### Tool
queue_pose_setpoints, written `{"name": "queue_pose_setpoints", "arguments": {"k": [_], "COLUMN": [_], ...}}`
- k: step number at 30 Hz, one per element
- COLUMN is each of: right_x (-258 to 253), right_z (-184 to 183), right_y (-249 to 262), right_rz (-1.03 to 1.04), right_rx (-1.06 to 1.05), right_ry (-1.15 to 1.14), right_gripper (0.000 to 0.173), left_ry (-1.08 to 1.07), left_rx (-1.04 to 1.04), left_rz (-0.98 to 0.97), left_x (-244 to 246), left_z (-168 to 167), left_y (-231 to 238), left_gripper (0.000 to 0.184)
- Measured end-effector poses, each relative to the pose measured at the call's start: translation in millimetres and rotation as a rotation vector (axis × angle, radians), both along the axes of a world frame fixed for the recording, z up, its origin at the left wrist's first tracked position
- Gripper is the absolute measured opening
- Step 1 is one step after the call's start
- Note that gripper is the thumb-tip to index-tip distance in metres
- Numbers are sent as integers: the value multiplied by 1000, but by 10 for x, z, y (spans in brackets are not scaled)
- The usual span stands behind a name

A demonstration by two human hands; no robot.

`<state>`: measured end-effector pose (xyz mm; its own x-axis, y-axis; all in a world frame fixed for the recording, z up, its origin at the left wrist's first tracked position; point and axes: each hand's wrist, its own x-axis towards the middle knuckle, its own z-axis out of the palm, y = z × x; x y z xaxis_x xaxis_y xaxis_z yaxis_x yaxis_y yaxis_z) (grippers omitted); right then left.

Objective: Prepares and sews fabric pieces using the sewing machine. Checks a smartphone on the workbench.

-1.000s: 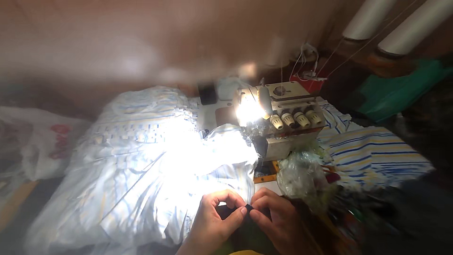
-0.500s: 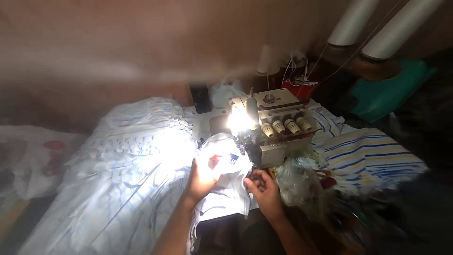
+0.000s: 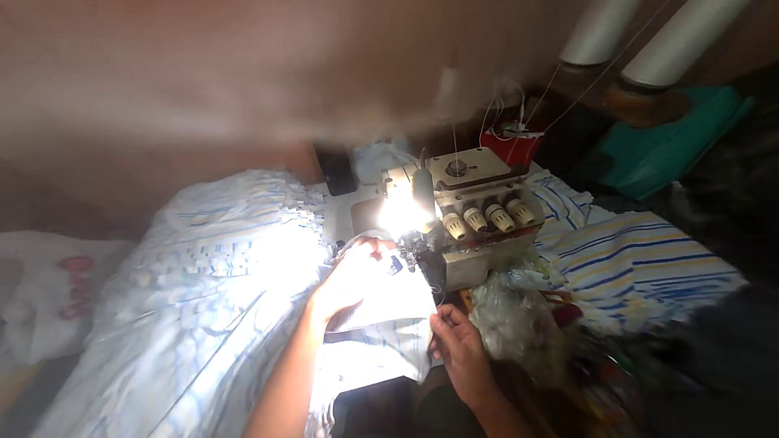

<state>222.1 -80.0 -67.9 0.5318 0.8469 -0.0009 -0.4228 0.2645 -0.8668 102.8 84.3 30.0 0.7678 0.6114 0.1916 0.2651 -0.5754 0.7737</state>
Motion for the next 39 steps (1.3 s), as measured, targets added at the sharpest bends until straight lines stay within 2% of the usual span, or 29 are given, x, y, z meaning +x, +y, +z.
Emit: {"name": "queue_pose_setpoints", "arguments": {"k": [8,11,12,15,17,20,22,26,28,30,39], "right_x": [-15,-37,-52,-88,-95,-94,-91,-106,-112,-108,-97], "right_z": [32,12,14,104,122,81,72,55,38,24,-60], "right_y": [-76,-77,-82,-118,-128,-144,-149,-149,-151,-147,-106], "right_rz": [-36,-29,-23,17,42,69,74,53,52,49,47], "right_rx": [-57,-47,-48,-113,-141,-143,-139,-139,-137,-131,-103], "right_ry": [-40,-21,-9,37,75,90,88,75,74,70,51], "right_gripper": [15,15,15,14,14,13,12,12,11,10,11], "left_ry": [114,45,41,-35,-133,-103,-98,-183,-176,-71,22], "left_rx": [-136,-84,-93,-197,-259,-115,42,442,806,1018,950], "left_rz": [74,-73,-68,154,283,325,366,429,386,313,301], "left_x": [-57,45,102,33,-121,-148,-70,139,257,272,260], "left_z": [29,-384,-414,-34,-113,-331,-319,-356,-398,-418,-367], "left_y": [-27,358,398,-93,-376,-381,-367,-469,-461,-519,-574], "left_gripper": [15,16,16,25,36,29,28,55,30,22,25]}}
